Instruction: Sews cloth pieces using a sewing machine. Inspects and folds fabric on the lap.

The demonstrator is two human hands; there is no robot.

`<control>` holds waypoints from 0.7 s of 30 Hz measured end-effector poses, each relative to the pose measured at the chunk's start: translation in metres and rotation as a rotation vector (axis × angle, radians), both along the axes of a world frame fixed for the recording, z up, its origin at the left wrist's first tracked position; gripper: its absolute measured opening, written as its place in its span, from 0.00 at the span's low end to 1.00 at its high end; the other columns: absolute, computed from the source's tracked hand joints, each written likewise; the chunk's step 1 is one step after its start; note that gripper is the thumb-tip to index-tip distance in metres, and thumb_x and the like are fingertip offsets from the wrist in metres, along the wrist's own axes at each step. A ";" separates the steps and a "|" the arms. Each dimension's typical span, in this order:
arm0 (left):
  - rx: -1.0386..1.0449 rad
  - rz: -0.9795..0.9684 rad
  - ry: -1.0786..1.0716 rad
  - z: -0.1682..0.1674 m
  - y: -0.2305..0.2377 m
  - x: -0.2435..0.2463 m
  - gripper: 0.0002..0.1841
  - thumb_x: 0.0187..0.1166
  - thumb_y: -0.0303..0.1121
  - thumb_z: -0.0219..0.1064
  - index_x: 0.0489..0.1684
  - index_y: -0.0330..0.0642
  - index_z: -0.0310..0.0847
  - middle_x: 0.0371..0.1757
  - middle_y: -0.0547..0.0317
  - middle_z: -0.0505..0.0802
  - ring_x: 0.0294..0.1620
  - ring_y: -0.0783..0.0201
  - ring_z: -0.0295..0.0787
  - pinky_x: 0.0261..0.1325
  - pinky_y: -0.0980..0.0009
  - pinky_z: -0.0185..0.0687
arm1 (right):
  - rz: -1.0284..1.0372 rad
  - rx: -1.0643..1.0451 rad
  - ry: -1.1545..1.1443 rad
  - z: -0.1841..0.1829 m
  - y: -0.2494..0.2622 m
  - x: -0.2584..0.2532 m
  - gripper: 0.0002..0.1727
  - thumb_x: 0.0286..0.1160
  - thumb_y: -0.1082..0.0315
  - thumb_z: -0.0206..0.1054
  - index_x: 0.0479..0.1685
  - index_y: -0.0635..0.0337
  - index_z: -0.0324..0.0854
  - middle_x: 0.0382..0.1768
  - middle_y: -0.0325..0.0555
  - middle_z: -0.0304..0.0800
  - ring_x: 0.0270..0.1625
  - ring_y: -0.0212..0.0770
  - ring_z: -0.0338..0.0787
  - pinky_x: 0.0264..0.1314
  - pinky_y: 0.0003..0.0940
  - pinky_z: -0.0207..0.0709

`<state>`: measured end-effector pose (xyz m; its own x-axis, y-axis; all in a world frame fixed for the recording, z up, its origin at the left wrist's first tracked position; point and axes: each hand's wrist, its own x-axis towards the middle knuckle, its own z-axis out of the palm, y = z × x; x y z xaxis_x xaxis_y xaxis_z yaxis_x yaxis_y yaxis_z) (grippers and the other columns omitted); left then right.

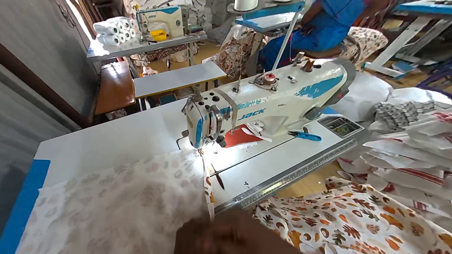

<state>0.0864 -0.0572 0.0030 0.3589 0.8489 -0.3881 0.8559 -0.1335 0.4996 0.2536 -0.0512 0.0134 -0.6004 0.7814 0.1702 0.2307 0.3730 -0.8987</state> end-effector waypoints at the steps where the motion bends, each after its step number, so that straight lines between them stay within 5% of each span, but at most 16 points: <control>1: -0.018 -0.043 0.005 0.001 -0.005 0.003 0.17 0.85 0.35 0.62 0.58 0.29 0.87 0.46 0.32 0.94 0.51 0.33 0.93 0.53 0.37 0.85 | -0.208 0.014 -0.179 -0.005 0.022 0.001 0.13 0.82 0.63 0.66 0.50 0.60 0.92 0.41 0.49 0.95 0.42 0.42 0.94 0.48 0.43 0.88; 4: -0.005 -0.176 0.054 0.004 -0.015 0.026 0.15 0.88 0.30 0.57 0.58 0.28 0.86 0.44 0.34 0.94 0.45 0.34 0.94 0.47 0.39 0.87 | -0.591 -0.007 -0.573 -0.034 0.088 -0.019 0.25 0.75 0.66 0.72 0.72 0.60 0.84 0.62 0.59 0.86 0.59 0.60 0.88 0.57 0.56 0.83; 7: -0.022 -0.203 0.124 0.013 -0.014 0.041 0.15 0.88 0.32 0.55 0.55 0.29 0.85 0.41 0.35 0.94 0.43 0.36 0.95 0.43 0.42 0.87 | -0.849 0.247 -0.583 -0.073 0.105 -0.035 0.19 0.68 0.77 0.73 0.60 0.60 0.92 0.49 0.59 0.89 0.45 0.56 0.91 0.42 0.48 0.86; 11: -0.261 -0.211 0.191 0.022 0.012 0.044 0.19 0.91 0.34 0.54 0.69 0.32 0.82 0.65 0.35 0.90 0.66 0.37 0.88 0.67 0.41 0.80 | -0.867 0.318 -0.598 -0.081 0.078 -0.032 0.20 0.61 0.78 0.76 0.55 0.55 0.95 0.43 0.54 0.91 0.38 0.51 0.92 0.35 0.43 0.88; 14: -0.184 -0.167 0.131 0.005 0.019 0.037 0.21 0.90 0.40 0.56 0.61 0.29 0.85 0.53 0.32 0.93 0.56 0.35 0.92 0.58 0.40 0.83 | -0.888 0.426 -0.613 -0.086 0.077 -0.032 0.19 0.57 0.77 0.77 0.51 0.56 0.96 0.39 0.51 0.90 0.36 0.49 0.92 0.31 0.39 0.87; 17: -0.082 -0.156 0.035 -0.002 0.019 0.032 0.20 0.87 0.38 0.60 0.60 0.29 0.87 0.59 0.33 0.92 0.57 0.35 0.91 0.59 0.41 0.84 | -0.911 0.454 -0.619 -0.088 0.082 -0.033 0.17 0.58 0.77 0.77 0.49 0.56 0.97 0.38 0.51 0.90 0.35 0.49 0.92 0.29 0.39 0.86; 21: 0.042 -0.139 -0.002 -0.013 0.011 0.028 0.18 0.84 0.37 0.63 0.59 0.30 0.88 0.50 0.35 0.94 0.49 0.36 0.95 0.49 0.41 0.88 | -0.859 0.342 -0.699 -0.076 0.083 -0.034 0.19 0.61 0.76 0.76 0.54 0.55 0.96 0.40 0.52 0.91 0.38 0.50 0.93 0.33 0.40 0.87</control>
